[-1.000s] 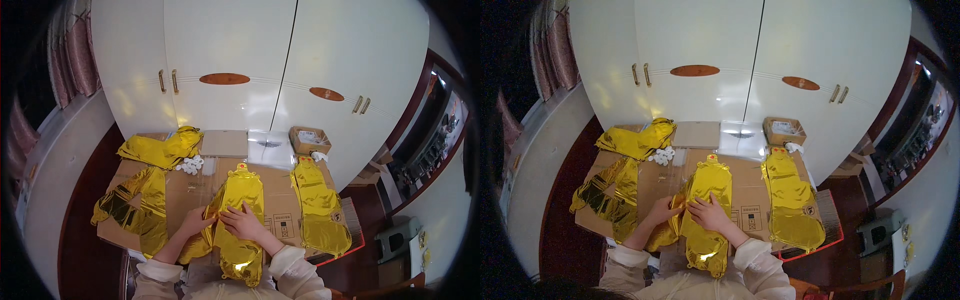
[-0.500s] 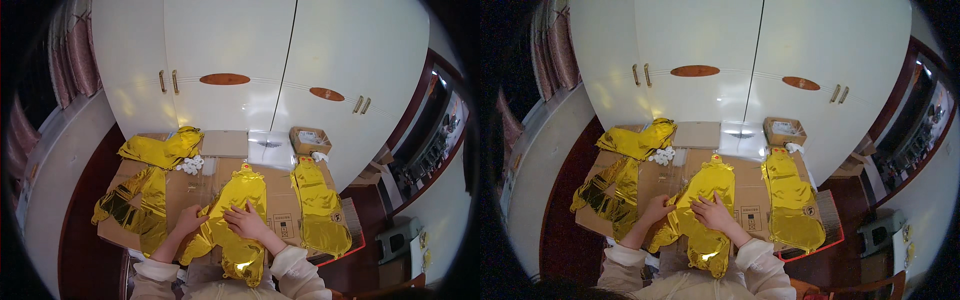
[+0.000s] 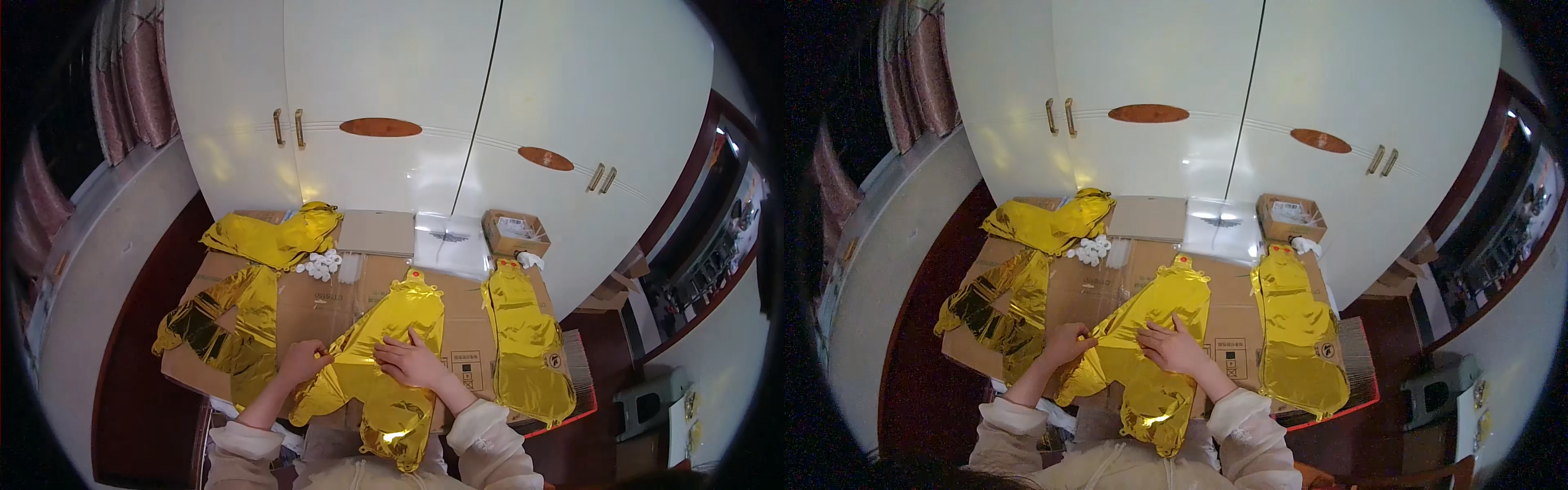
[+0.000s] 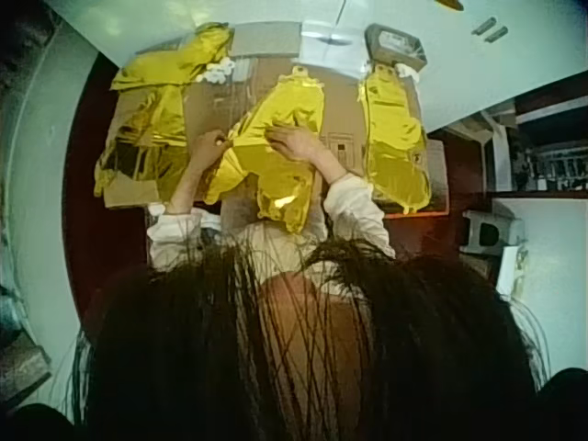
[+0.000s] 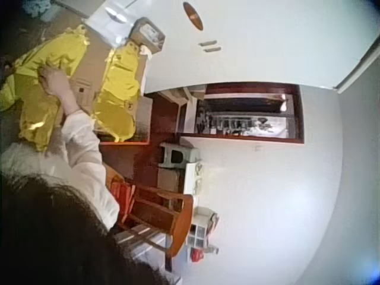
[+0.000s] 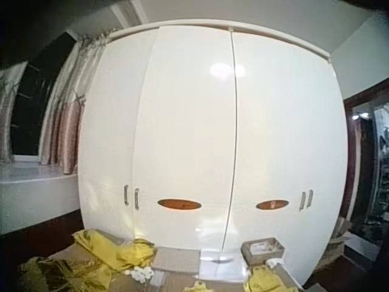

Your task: Folding gold-colored foil bags and preparing them for shipping in cardboard boxes.

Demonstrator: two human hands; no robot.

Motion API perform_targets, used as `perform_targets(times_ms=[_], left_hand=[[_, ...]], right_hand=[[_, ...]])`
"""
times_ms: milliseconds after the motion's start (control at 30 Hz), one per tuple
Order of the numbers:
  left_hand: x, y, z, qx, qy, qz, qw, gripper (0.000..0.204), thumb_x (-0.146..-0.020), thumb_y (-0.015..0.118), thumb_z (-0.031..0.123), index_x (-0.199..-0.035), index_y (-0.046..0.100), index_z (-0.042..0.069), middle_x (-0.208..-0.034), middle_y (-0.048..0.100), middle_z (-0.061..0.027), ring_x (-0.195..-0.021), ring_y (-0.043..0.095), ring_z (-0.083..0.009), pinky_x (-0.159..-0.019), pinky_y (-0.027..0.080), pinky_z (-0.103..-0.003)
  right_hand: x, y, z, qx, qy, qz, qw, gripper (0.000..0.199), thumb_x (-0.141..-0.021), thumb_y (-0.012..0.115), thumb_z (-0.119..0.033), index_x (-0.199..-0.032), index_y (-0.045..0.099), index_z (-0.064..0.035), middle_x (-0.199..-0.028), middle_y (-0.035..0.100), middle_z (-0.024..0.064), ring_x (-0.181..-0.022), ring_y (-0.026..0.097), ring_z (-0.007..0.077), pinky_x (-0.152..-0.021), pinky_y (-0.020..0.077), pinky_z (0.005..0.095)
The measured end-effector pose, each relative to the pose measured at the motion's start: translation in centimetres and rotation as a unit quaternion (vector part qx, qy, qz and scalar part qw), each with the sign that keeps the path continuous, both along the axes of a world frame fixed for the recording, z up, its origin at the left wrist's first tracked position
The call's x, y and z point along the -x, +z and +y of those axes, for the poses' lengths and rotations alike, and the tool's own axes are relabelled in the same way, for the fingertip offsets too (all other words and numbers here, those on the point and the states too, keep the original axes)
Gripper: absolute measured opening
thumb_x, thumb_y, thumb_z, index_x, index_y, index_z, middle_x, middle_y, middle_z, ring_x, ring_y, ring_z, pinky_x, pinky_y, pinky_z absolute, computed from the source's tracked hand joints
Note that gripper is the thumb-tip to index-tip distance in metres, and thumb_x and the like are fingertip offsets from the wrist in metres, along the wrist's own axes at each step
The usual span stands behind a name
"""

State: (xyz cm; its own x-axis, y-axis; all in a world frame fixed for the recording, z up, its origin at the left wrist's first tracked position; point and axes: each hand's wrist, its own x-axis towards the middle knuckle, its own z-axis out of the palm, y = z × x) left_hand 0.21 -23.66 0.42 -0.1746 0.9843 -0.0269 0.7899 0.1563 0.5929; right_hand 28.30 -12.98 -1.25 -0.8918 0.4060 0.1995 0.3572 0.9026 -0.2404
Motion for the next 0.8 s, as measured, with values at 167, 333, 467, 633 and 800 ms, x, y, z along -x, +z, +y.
perform_targets(times_ms=[167,333,467,633,800], left_hand=[[0.1,1.3,-1.7,0.024,-0.008,0.004,1.000,0.049,-0.072,0.078,0.048,-0.090,0.070,0.002,-0.085,0.069,-0.0157,-0.083,0.067,-0.0322,-0.074,0.052,-0.041],[1.4,4.0,-4.6,0.184,-0.081,-0.001,0.980,0.044,-0.076,0.079,0.043,-0.088,0.067,0.002,-0.072,0.066,-0.0104,-0.066,0.062,-0.0208,-0.062,0.048,-0.034],[1.5,4.3,-6.2,0.197,-0.084,-0.178,0.961,0.030,-0.084,0.074,0.029,-0.084,0.064,0.001,-0.063,0.055,0.0001,-0.061,0.048,-0.0076,-0.054,0.040,-0.027],[-2.5,5.5,-5.0,0.093,-0.103,-0.323,0.936,0.021,-0.089,0.070,0.021,-0.082,0.062,0.003,-0.064,0.048,0.0073,-0.061,0.042,-0.0022,-0.052,0.035,-0.023],[-2.4,7.3,-1.8,0.043,-0.061,-0.344,0.936,0.011,-0.088,0.069,0.011,-0.087,0.066,0.001,-0.071,0.058,0.0060,-0.065,0.051,-0.0012,-0.054,0.040,-0.021]], right_hand=[[-0.4,0.3,0.0,-0.020,0.022,0.015,0.999,0.037,-0.094,0.057,-0.033,-0.127,0.061,-0.0168,-0.134,0.058,-0.0019,-0.132,0.048,0.0174,-0.112,0.0212,0.0612],[-0.8,1.4,-1.1,-0.035,0.035,0.031,0.998,0.035,-0.093,0.058,-0.032,-0.124,0.063,-0.0165,-0.133,0.058,-0.0017,-0.131,0.048,0.0176,-0.112,0.0214,0.0611],[-1.0,0.3,-1.3,-0.017,0.031,0.011,0.999,0.037,-0.092,0.059,-0.033,-0.125,0.062,-0.0160,-0.133,0.058,-0.0014,-0.131,0.049,0.0181,-0.112,0.0224,0.0603],[-0.9,0.1,-1.3,-0.025,0.031,0.029,0.999,0.041,-0.091,0.061,-0.034,-0.127,0.061,-0.0154,-0.134,0.058,-0.0001,-0.130,0.050,0.0189,-0.112,0.0235,0.0583],[-0.9,0.0,-1.5,-0.017,0.020,0.041,0.999,0.042,-0.091,0.061,-0.035,-0.128,0.060,-0.0157,-0.135,0.057,0.0013,-0.131,0.049,0.0193,-0.112,0.0233,0.0574]])
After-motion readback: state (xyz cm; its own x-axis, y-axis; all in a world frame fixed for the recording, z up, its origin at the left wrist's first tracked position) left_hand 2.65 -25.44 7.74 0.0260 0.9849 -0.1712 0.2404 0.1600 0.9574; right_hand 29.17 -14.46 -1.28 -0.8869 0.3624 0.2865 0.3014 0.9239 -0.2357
